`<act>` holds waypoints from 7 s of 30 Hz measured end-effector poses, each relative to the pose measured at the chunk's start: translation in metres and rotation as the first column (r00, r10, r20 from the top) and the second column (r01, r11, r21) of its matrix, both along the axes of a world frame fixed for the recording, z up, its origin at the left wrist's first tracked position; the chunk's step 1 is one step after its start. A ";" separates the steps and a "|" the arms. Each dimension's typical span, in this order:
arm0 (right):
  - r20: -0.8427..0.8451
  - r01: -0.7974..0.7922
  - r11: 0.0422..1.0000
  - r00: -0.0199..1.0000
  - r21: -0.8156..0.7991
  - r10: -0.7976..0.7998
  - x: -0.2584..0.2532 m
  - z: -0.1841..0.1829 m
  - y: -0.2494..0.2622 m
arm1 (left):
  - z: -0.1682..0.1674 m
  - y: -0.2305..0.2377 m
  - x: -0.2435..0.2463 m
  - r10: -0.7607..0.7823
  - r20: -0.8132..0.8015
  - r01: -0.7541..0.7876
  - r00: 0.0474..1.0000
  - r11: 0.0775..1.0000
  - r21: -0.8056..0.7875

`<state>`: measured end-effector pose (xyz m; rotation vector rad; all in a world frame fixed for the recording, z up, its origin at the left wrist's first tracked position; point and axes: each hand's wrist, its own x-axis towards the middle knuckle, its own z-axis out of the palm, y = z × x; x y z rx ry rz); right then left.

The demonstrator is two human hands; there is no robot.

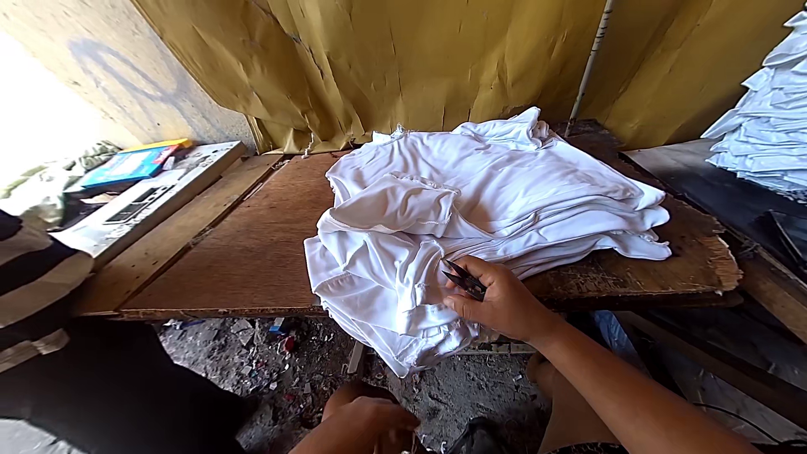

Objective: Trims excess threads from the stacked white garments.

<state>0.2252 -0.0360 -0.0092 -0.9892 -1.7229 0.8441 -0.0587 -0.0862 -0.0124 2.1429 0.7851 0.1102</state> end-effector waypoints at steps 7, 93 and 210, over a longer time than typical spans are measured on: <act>0.219 0.192 0.882 0.926 0.429 -0.308 -0.008 -0.010 -0.003 | 0.002 0.035 0.049 0.371 0.442 -0.574 0.816 0.444 0.688; -0.483 -0.087 0.971 0.875 -0.223 -0.033 0.015 -0.013 0.014 | 0.090 0.139 0.042 0.613 0.643 -0.731 0.459 0.672 -0.119; -0.040 -0.128 0.940 0.992 -0.316 0.122 0.007 0.001 -0.013 | -0.017 0.037 0.080 0.430 0.526 -0.673 0.733 0.569 0.472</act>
